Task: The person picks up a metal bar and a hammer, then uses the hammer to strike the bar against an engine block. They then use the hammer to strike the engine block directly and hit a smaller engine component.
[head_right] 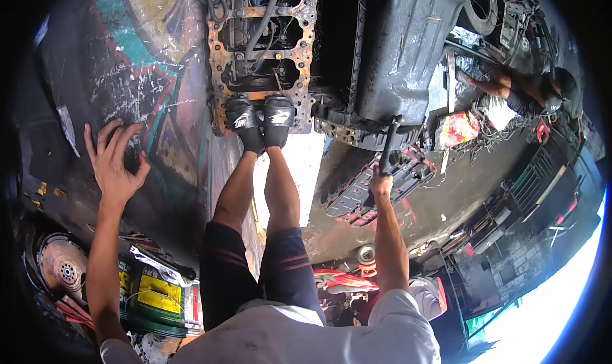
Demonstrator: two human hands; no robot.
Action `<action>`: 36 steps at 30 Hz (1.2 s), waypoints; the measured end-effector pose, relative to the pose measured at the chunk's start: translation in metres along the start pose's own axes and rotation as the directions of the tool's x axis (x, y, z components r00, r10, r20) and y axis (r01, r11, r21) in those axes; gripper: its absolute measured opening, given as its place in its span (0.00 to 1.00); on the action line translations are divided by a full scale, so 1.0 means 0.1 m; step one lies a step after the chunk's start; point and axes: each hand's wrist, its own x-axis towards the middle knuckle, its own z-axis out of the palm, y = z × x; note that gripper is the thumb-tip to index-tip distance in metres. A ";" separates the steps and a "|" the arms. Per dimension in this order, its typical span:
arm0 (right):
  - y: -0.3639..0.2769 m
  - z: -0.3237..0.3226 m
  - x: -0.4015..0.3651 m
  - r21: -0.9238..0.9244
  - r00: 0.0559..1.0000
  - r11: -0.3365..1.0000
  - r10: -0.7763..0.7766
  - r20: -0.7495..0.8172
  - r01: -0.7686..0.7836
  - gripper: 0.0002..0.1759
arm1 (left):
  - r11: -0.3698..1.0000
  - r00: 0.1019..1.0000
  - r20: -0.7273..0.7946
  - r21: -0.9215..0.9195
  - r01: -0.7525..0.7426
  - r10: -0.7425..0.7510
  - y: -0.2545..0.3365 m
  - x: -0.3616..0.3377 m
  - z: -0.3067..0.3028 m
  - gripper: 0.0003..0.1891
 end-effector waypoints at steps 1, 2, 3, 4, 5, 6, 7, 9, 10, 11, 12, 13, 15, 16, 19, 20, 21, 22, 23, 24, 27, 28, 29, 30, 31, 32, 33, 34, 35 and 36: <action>-0.02 -0.14 -0.04 0.034 0.999 0.999 -0.010 -0.031 0.011 0.26 | 1.000 1.000 0.004 -0.016 -0.010 0.010 0.05 0.01 -0.01 0.24; -0.01 -0.29 -0.08 0.095 0.997 0.995 -0.022 -0.067 0.029 0.27 | 1.000 0.999 0.035 -0.027 -0.013 0.014 0.06 0.00 -0.04 0.24; -0.07 -0.56 -0.17 0.207 0.992 0.976 -0.042 -0.120 0.066 0.29 | 0.999 1.000 0.017 -0.036 -0.021 0.022 0.05 0.00 -0.04 0.24; -0.33 -1.06 -0.35 0.359 0.983 0.924 -0.073 -0.168 0.130 0.26 | 0.999 1.000 -0.008 -0.041 -0.027 0.026 0.06 0.00 -0.03 0.24; -0.64 -1.59 -0.56 0.495 0.971 0.845 -0.103 -0.216 0.200 0.26 | 0.998 0.999 -0.027 -0.049 -0.035 0.034 0.08 0.00 -0.02 0.24; -0.73 -1.98 -0.62 0.570 0.982 0.805 -0.079 -0.171 0.164 0.26 | 0.999 1.000 0.013 -0.048 -0.021 0.021 0.09 0.00 -0.04 0.25; -0.84 -2.35 -0.62 0.641 0.990 0.756 -0.063 -0.126 0.130 0.26 | 0.999 1.000 0.018 -0.048 -0.024 0.024 0.10 -0.01 -0.05 0.25; -1.22 -3.10 -0.67 0.721 0.857 0.479 -0.158 -0.490 0.501 0.31 | 0.999 0.999 0.019 -0.035 -0.026 0.026 0.11 0.00 -0.05 0.25; -1.28 -3.45 -0.58 0.607 0.746 0.465 -0.206 -0.633 0.644 0.33 | 0.999 0.999 0.027 -0.025 -0.027 0.028 0.12 0.00 -0.05 0.25; -1.44 -3.77 -0.52 0.539 0.644 0.410 -0.173 -0.746 0.735 0.34 | 0.999 0.999 0.023 -0.020 -0.047 0.047 0.11 0.00 -0.04 0.25; -1.66 -4.09 -0.43 0.291 0.383 0.407 -0.167 -0.908 0.866 0.34 | 0.998 0.998 0.019 -0.013 -0.061 0.062 0.09 0.01 -0.02 0.24; -1.69 -4.15 -0.39 0.299 0.370 0.343 -0.163 -0.915 0.890 0.29 | 0.998 0.997 0.018 -0.002 -0.068 0.068 0.08 -0.02 0.00 0.24; -1.67 -4.12 -0.24 0.354 0.378 0.158 -0.164 -0.911 0.922 0.19 | 0.996 0.997 0.019 0.036 -0.081 0.080 0.08 -0.01 0.05 0.23; -1.67 -4.01 -0.13 0.403 0.402 0.034 -0.177 -0.898 0.915 0.13 | 0.995 0.996 0.016 0.045 -0.087 0.086 0.09 -0.02 0.05 0.23; -1.48 -2.46 -0.02 0.627 0.659 0.275 -0.034 -0.752 0.729 0.10 | 0.995 0.995 0.040 0.041 -0.093 0.091 0.13 -0.03 0.07 0.22; -1.29 -1.63 -0.05 0.745 0.831 0.473 0.047 -0.554 0.470 0.13 | 0.995 0.995 0.044 0.037 -0.092 0.091 0.13 -0.03 0.05 0.22; -0.75 -0.59 0.01 0.484 0.802 0.768 -0.066 -0.594 0.421 0.16 | 0.995 0.996 0.034 0.035 -0.088 0.087 0.11 -0.01 0.01 0.22; -0.14 0.24 -0.02 0.529 0.998 0.847 -0.023 -0.065 0.054 0.26 | 0.996 0.997 0.025 0.034 -0.080 0.079 0.09 -0.02 0.01 0.22; -0.07 0.50 0.02 0.240 0.978 0.959 -0.178 0.107 0.148 0.26 | 0.997 0.997 -0.001 0.009 -0.074 0.074 0.09 -0.02 0.01 0.23; -0.33 0.38 0.10 0.183 0.965 0.967 -0.209 0.156 0.180 0.26 | 0.998 0.998 -0.007 0.008 -0.055 0.055 0.09 0.00 0.01 0.23; -1.12 -0.27 -0.24 0.212 0.955 0.961 -0.221 0.200 0.178 0.25 | 0.999 1.000 0.001 -0.030 -0.020 0.020 0.11 -0.01 -0.05 0.23; -1.30 -0.46 -0.35 0.398 0.989 0.911 -0.138 0.061 0.103 0.25 | 0.998 0.998 -0.049 -0.056 -0.035 0.032 0.10 -0.02 -0.02 0.23; -1.54 -0.89 -0.40 0.459 0.983 0.878 -0.175 0.048 0.134 0.22 | 0.998 0.999 -0.046 -0.053 -0.031 0.029 0.08 -0.01 -0.03 0.23; -1.90 -1.56 -0.59 0.568 0.969 0.793 -0.246 -0.035 0.222 0.22 | 0.998 0.999 -0.030 -0.051 -0.025 0.023 0.08 -0.03 -0.04 0.23; -2.21 -2.21 -0.77 0.567 0.947 0.762 -0.294 -0.130 0.315 0.22 | 0.999 1.000 -0.012 -0.046 -0.021 0.020 0.08 -0.05 -0.03 0.23; -2.42 -2.74 -0.87 0.577 0.924 0.722 -0.292 -0.246 0.381 0.24 | 0.999 1.000 0.011 -0.040 -0.016 0.016 0.09 -0.05 -0.05 0.22; -2.50 -3.16 -0.80 0.612 0.868 0.618 -0.311 -0.386 0.494 0.26 | 0.999 1.000 0.004 -0.031 -0.023 0.023 0.08 -0.07 -0.07 0.22; -2.67 -3.63 -0.84 0.530 0.702 0.473 -0.352 -0.619 0.704 0.29 | 0.999 0.999 -0.007 -0.024 -0.033 0.033 0.06 -0.07 -0.05 0.22; -2.73 -3.89 -0.75 0.361 0.517 0.418 -0.357 -0.778 0.833 0.30 | 0.999 0.999 -0.016 -0.021 -0.043 0.042 0.07 -0.06 -0.01 0.23; -2.69 -4.00 -0.53 0.168 0.351 0.453 -0.357 -0.865 0.876 0.30 | 0.998 0.998 -0.043 -0.010 -0.054 0.053 0.09 -0.05 0.00 0.23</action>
